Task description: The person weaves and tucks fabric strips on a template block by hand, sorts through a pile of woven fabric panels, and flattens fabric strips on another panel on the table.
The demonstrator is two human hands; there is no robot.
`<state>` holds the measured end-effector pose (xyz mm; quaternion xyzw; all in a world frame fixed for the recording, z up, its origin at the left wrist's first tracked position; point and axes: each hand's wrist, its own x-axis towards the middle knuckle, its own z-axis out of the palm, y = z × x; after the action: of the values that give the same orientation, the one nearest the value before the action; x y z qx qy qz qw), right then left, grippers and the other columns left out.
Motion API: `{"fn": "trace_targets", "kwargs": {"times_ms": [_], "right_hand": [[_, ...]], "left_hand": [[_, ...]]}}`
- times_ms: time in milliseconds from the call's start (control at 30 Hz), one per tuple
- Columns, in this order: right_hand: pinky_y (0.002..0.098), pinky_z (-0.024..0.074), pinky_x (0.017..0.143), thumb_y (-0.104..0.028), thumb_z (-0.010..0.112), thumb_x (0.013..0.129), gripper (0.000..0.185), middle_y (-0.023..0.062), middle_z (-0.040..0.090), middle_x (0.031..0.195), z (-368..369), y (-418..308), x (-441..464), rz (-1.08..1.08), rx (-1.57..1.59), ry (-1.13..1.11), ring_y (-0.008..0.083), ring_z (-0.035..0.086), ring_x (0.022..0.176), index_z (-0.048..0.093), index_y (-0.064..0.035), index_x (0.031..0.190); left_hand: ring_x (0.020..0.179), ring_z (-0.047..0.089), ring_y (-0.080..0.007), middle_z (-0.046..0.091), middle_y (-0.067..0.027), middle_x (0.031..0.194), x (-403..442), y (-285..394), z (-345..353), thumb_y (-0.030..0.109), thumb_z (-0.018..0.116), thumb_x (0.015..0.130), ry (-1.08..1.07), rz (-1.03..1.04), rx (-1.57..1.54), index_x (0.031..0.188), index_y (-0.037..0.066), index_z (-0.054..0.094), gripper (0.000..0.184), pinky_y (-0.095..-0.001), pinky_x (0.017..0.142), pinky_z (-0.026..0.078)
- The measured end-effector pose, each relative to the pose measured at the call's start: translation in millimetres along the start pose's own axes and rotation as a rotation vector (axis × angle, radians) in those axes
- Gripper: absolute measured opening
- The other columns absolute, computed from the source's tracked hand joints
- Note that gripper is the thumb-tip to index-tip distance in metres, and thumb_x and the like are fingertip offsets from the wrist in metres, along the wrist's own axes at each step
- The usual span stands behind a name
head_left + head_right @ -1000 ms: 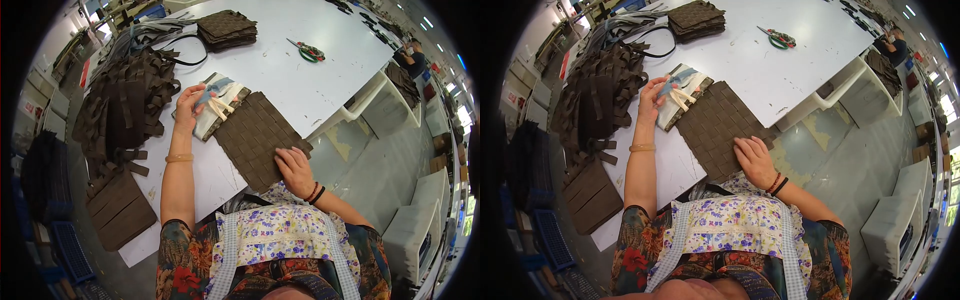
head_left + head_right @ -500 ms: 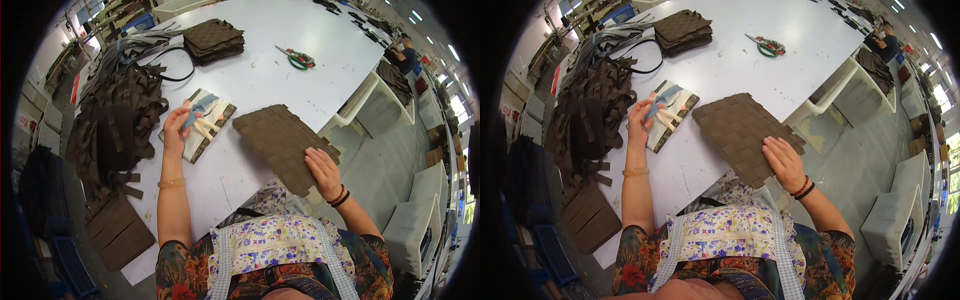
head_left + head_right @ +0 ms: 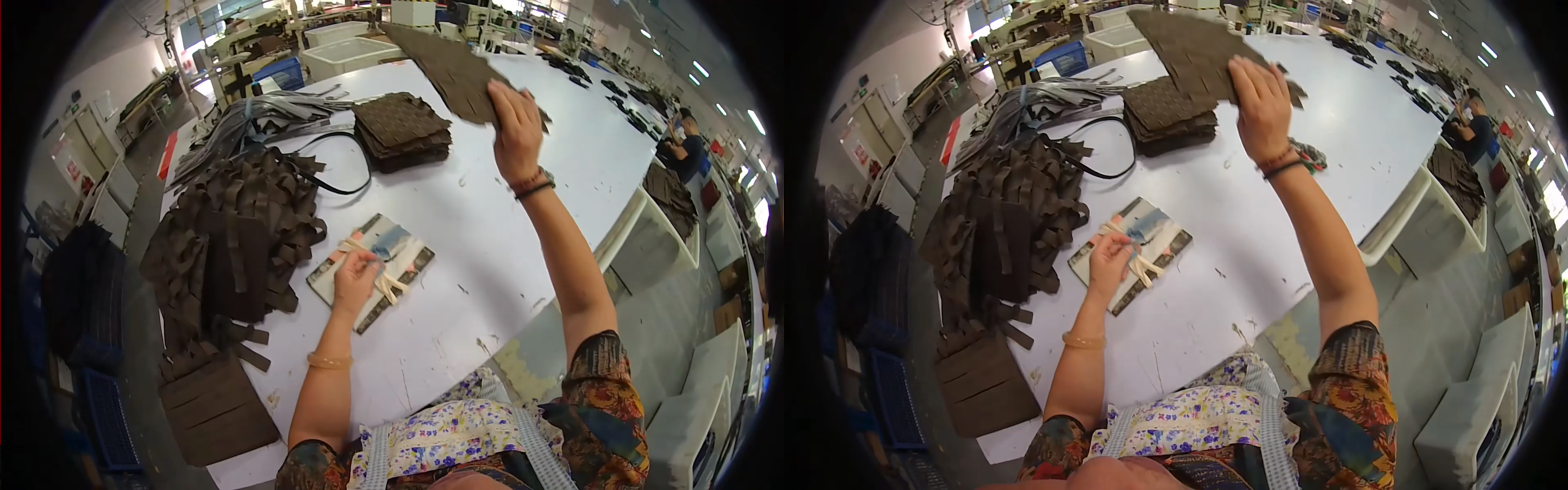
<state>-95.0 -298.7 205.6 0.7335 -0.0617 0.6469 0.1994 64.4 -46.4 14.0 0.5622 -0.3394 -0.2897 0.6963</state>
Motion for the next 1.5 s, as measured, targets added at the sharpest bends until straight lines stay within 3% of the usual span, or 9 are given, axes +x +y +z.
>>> {"fn": "trace_targets", "kwargs": {"times_ms": [200,267,333,433,633,900,1000,1300,1500], "right_hand": [[0.0421,0.0310,0.104,-0.001,0.043,0.083,0.040,0.0026,0.058,0.121,149.6,13.7,-18.0,0.098,-0.168,-0.237,0.0204,0.050,0.117,0.053,-0.0117,0.119],[0.0469,0.0317,0.101,-0.007,0.045,0.083,0.032,0.0047,0.056,0.122,190.0,14.1,-64.1,0.140,-0.105,-0.547,0.0229,0.050,0.116,0.054,-0.0106,0.113],[0.0478,0.0331,0.100,-0.009,0.043,0.085,0.029,0.0062,0.053,0.124,215.3,11.2,-121.0,0.243,0.048,-1.214,0.0245,0.049,0.117,0.053,-0.0105,0.112],[0.0418,0.0329,0.102,0.000,0.043,0.081,0.045,0.0104,0.044,0.137,211.9,2.1,-135.1,0.291,0.046,-1.018,0.0283,0.041,0.125,0.049,-0.0075,0.125],[0.0424,0.0322,0.103,0.004,0.051,0.072,0.051,0.0159,0.046,0.133,166.7,-14.7,-169.9,0.152,0.056,-0.693,0.0304,0.042,0.124,0.048,-0.0006,0.123],[0.0421,0.0337,0.101,-0.017,0.062,0.078,0.048,0.0220,0.049,0.126,-1.8,-37.0,-219.0,0.474,0.420,-0.918,0.0373,0.043,0.119,0.049,0.0056,0.118],[0.0441,0.0315,0.101,-0.022,0.060,0.082,0.046,0.0207,0.047,0.130,-35.5,-47.9,-233.7,0.355,0.264,-0.921,0.0361,0.041,0.121,0.050,0.0052,0.118],[0.0425,0.0291,0.103,-0.031,0.051,0.089,0.046,0.0167,0.046,0.134,-23.1,-61.0,-235.8,0.381,0.155,-0.991,0.0335,0.039,0.124,0.051,0.0024,0.120],[0.0419,0.0325,0.102,-0.030,0.053,0.088,0.043,0.0169,0.049,0.130,-17.2,-63.9,-236.5,0.388,0.150,-0.968,0.0339,0.043,0.121,0.052,0.0015,0.118]], "left_hand": [[0.046,0.039,-0.0012,0.063,-0.0019,0.078,-8.7,-15.9,1.5,0.003,0.055,0.088,0.080,0.077,0.235,0.096,0.004,0.054,0.008,-0.0176,0.039,0.029],[0.046,0.039,-0.0004,0.062,-0.0009,0.078,-14.2,-14.3,3.7,0.003,0.055,0.088,0.088,0.091,0.302,0.096,0.003,0.054,0.008,-0.0175,0.040,0.028],[0.053,0.047,-0.0009,0.061,-0.0009,0.078,-18.3,-9.0,7.0,0.002,0.055,0.087,0.109,0.048,0.340,0.095,0.001,0.055,0.008,-0.0169,0.045,0.034],[0.075,0.058,-0.0059,0.061,-0.0020,0.080,-22.5,-5.5,8.1,0.000,0.057,0.086,0.096,0.102,0.402,0.094,-0.002,0.055,0.009,-0.0189,0.066,0.045],[0.076,0.058,-0.0054,0.062,-0.0016,0.080,-21.1,-6.7,5.9,0.001,0.057,0.085,0.105,0.105,0.447,0.093,-0.001,0.055,0.008,-0.0210,0.068,0.046],[0.079,0.058,-0.0067,0.061,-0.0021,0.081,-14.8,-16.5,2.6,0.002,0.057,0.085,0.114,0.126,0.467,0.093,0.000,0.055,0.008,-0.0227,0.072,0.047],[0.081,0.059,-0.0092,0.061,-0.0046,0.082,-13.4,-9.6,-0.5,0.002,0.057,0.084,0.149,0.129,0.484,0.092,0.000,0.055,0.009,-0.0248,0.075,0.048],[0.064,0.059,-0.0195,0.059,-0.0102,0.065,-7.2,-12.5,-3.5,0.009,0.063,0.078,0.286,0.251,0.624,0.100,0.004,0.051,0.026,-0.0307,0.063,0.046],[0.069,0.061,-0.0246,0.060,-0.0126,0.079,-7.9,-19.7,-18.0,0.009,0.062,0.078,0.377,0.280,0.711,0.098,0.004,0.052,0.023,-0.0334,0.065,0.048]]}}
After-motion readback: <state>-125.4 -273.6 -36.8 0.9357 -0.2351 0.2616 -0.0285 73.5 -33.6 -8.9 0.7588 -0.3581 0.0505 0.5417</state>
